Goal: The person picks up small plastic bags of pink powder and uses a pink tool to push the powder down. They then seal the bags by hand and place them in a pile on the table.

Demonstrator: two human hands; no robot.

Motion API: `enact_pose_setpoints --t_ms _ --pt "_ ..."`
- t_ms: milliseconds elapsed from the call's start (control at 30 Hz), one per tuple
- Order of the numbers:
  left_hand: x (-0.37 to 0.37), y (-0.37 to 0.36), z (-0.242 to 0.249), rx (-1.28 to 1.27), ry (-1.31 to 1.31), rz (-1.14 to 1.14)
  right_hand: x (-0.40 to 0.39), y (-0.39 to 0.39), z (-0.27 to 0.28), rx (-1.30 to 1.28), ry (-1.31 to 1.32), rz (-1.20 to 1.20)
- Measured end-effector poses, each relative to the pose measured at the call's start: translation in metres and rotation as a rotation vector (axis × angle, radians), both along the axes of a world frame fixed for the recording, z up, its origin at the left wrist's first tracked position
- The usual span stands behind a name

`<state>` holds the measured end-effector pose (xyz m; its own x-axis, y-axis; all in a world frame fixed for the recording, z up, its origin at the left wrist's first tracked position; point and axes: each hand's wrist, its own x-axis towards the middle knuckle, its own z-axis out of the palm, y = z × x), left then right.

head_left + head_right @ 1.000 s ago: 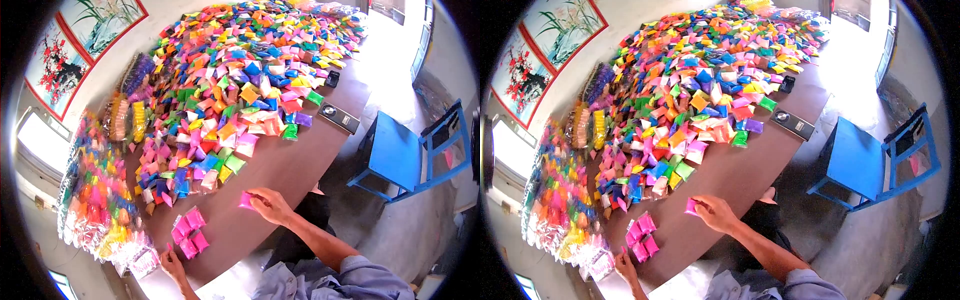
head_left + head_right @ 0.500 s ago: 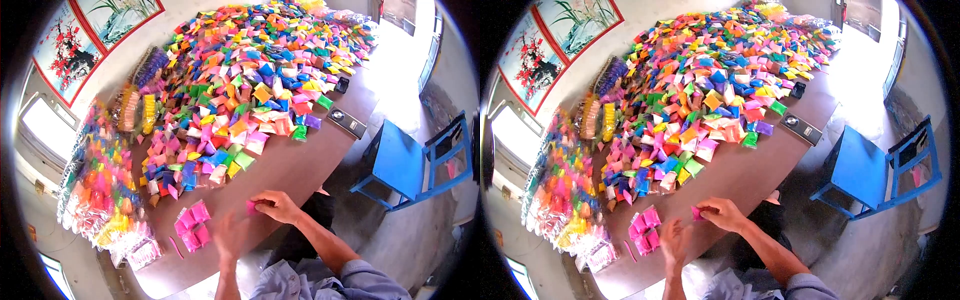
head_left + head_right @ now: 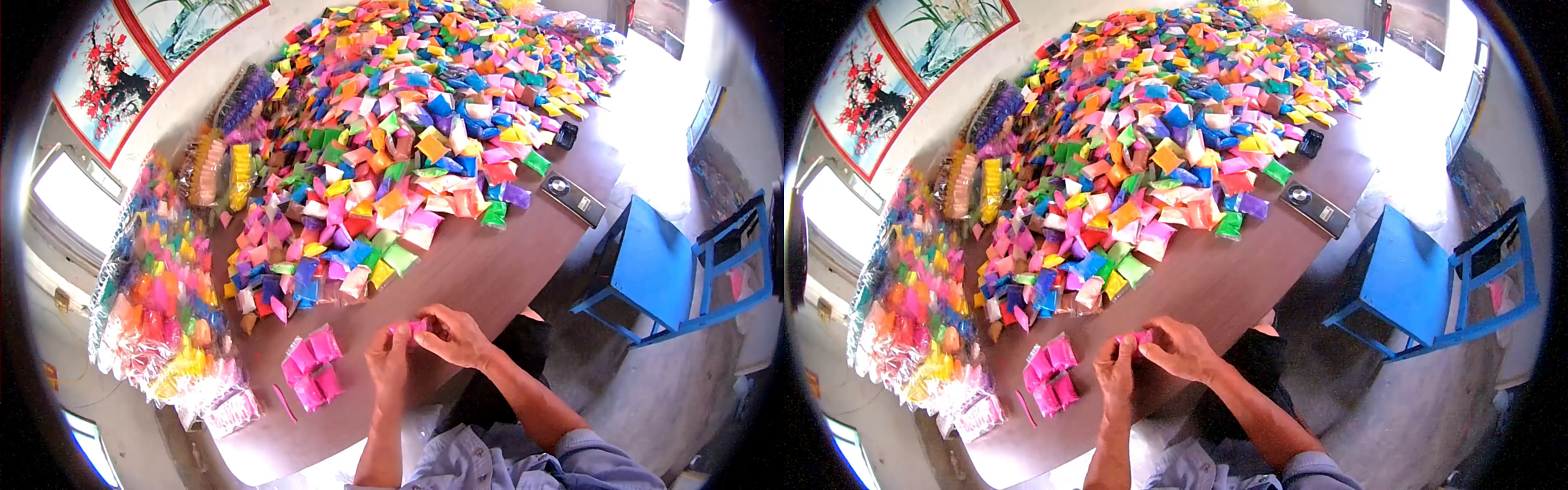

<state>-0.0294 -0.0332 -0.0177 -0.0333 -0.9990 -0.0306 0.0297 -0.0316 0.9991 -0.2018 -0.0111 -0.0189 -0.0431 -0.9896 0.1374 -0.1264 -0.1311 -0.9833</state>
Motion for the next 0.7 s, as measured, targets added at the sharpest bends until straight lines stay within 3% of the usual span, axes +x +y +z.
enact_pose_setpoints --t_ms 200,267,367,467,533,700 --pt "0.002 0.001 -0.002 -0.029 -0.119 0.039 -0.005 -0.001 0.005 0.040 0.005 0.057" --pt "-0.002 0.002 0.008 0.022 -0.144 -0.045 -0.008 0.002 0.003 0.082 -0.102 0.039" --pt "-0.010 -0.004 0.027 0.038 -0.193 -0.098 -0.007 -0.001 -0.020 0.036 -0.062 -0.024" --pt "-0.001 -0.016 0.027 0.105 -0.249 -0.194 -0.006 0.003 0.000 0.110 -0.110 -0.050" --pt "0.001 -0.033 0.019 0.024 -0.168 -0.399 -0.005 0.001 -0.004 0.082 -0.215 -0.062" --pt "-0.017 -0.050 0.013 0.019 -0.071 -0.438 -0.009 -0.003 -0.009 -0.014 -0.214 -0.188"
